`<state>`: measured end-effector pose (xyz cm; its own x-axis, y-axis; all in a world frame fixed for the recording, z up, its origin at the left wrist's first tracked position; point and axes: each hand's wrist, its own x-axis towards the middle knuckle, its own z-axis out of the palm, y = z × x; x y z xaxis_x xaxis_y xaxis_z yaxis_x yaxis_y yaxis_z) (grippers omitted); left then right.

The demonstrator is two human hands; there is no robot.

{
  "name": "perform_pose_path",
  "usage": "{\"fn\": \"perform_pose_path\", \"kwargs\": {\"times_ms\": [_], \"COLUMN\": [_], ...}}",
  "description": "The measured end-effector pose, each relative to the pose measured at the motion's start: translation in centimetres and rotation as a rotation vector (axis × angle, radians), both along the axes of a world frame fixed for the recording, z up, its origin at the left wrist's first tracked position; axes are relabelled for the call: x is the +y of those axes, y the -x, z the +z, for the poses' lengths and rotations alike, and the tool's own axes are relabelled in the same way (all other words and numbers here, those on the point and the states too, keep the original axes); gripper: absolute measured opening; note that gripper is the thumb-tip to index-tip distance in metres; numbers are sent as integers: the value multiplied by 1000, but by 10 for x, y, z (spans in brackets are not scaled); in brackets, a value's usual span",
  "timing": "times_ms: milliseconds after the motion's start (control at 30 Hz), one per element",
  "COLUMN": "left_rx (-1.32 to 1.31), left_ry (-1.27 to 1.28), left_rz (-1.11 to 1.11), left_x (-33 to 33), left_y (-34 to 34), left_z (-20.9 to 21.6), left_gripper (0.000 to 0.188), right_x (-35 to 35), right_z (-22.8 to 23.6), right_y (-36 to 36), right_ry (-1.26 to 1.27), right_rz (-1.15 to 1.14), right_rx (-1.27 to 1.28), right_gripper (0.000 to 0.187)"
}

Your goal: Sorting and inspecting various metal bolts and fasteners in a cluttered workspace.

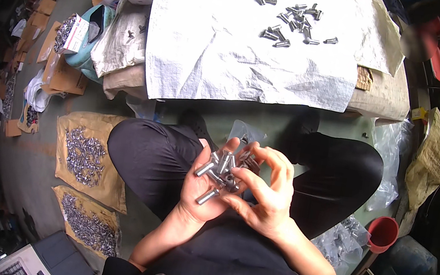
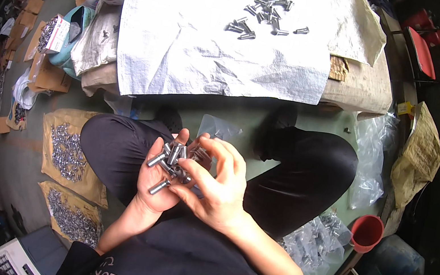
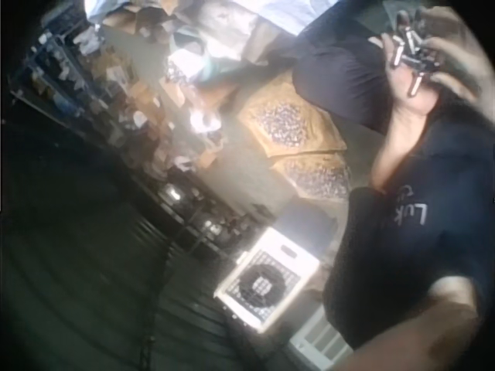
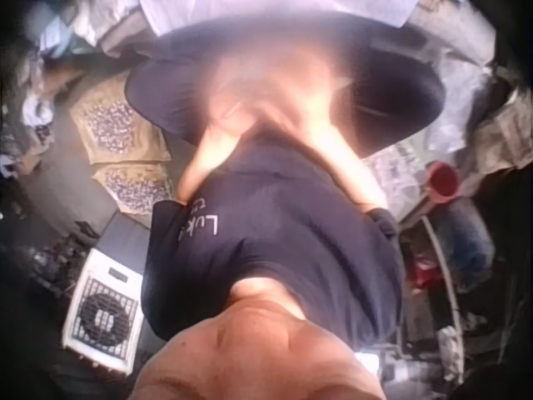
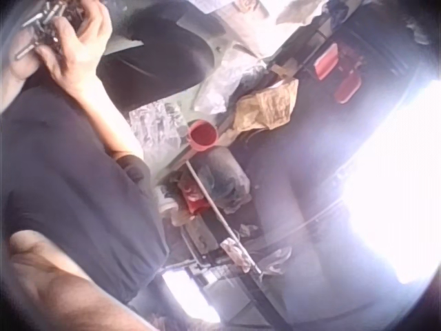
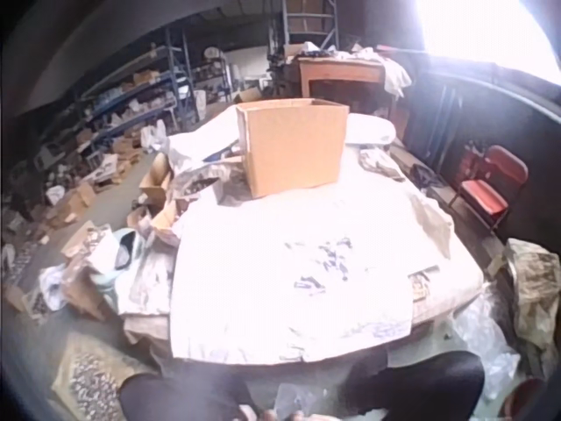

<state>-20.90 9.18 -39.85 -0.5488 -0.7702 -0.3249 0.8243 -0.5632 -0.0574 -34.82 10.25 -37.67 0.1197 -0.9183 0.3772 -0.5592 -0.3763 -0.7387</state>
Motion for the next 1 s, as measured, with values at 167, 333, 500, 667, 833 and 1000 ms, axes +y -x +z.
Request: {"fn": "perform_pose_path", "kwargs": {"times_ms": [167,333,500,667,833,1000], "left_rx": [-76,33,106,92,56,37], "left_ry": [-25,-41,-42,-26,0,0], "left_rz": [18,73,132,134,130,108], "left_x": [-1,-5,-9,-12,-13,-14], "left_y": [3,3,1,0,1,2], "left_z": [1,4,3,5,3,2], "left_gripper": [48,46,42,42,43,44], "right_x": [-3,7,17,18,17,15], "right_z": [0,-2,-13,-16,-19,-20], "right_y": [0,9,4,4,5,4], "right_ry": [-18,-97,-502,-824,-864,-847], "right_rz": [-27,17,-52,-95,-112,-67], "right_rx": [-25,-134,-658,-1099,-1088,-1069], "right_gripper": [33,28,20,20,18,17]}}
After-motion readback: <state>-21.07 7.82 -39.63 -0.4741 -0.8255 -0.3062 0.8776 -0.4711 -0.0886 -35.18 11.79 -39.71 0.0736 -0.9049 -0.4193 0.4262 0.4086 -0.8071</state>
